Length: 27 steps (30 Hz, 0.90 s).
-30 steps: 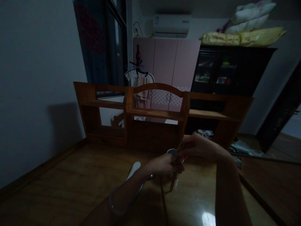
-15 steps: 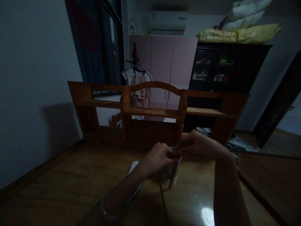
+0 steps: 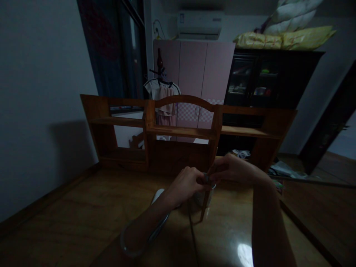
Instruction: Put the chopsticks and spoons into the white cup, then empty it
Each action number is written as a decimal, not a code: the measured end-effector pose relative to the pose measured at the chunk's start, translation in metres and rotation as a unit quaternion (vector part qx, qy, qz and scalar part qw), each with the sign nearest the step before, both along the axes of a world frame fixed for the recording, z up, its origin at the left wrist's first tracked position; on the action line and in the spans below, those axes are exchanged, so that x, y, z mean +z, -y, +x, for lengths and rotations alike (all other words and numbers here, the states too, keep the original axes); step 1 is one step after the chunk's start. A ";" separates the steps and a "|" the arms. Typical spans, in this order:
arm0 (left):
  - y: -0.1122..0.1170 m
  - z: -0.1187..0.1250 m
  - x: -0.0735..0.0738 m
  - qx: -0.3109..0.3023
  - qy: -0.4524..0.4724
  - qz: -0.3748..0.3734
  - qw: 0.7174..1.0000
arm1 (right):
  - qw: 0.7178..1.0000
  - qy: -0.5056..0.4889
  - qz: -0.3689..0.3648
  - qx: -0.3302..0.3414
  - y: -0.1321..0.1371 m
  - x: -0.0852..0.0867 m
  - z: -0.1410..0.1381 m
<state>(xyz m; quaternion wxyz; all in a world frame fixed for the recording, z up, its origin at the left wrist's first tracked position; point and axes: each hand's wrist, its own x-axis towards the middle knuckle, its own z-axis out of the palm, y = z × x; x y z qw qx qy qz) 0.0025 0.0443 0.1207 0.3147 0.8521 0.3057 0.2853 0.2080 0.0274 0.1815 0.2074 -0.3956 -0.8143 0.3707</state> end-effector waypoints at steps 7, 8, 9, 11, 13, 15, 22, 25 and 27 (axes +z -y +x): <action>-0.005 0.001 -0.004 0.007 -0.005 0.000 1.000 | 1.000 -0.002 0.000 -0.017 -0.002 -0.002 -0.002; -0.006 0.002 -0.005 0.007 -0.004 0.000 1.000 | 1.000 -0.001 0.002 -0.021 -0.003 -0.002 -0.002; -0.007 0.002 -0.005 0.007 -0.003 0.001 1.000 | 1.000 0.000 0.004 -0.023 -0.004 -0.003 -0.002; -0.008 0.002 -0.005 0.008 -0.002 0.001 1.000 | 1.000 0.003 0.005 -0.026 -0.006 -0.005 -0.002; -0.008 0.000 -0.005 0.007 -0.001 -0.003 1.000 | 1.000 0.010 0.008 -0.029 -0.009 -0.006 -0.002; -0.007 -0.001 -0.003 -0.003 0.002 -0.011 1.000 | 0.999 0.013 0.009 -0.028 -0.010 -0.007 -0.002; -0.008 -0.004 -0.003 -0.025 -0.005 -0.058 0.998 | 0.999 0.006 0.001 -0.032 -0.012 -0.010 -0.001; -0.009 -0.004 -0.004 -0.019 -0.014 -0.066 0.998 | 1.000 0.006 -0.003 -0.030 -0.012 -0.011 -0.001; -0.009 -0.005 -0.004 -0.024 -0.017 -0.063 0.998 | 1.000 0.006 -0.001 -0.026 -0.013 -0.011 -0.001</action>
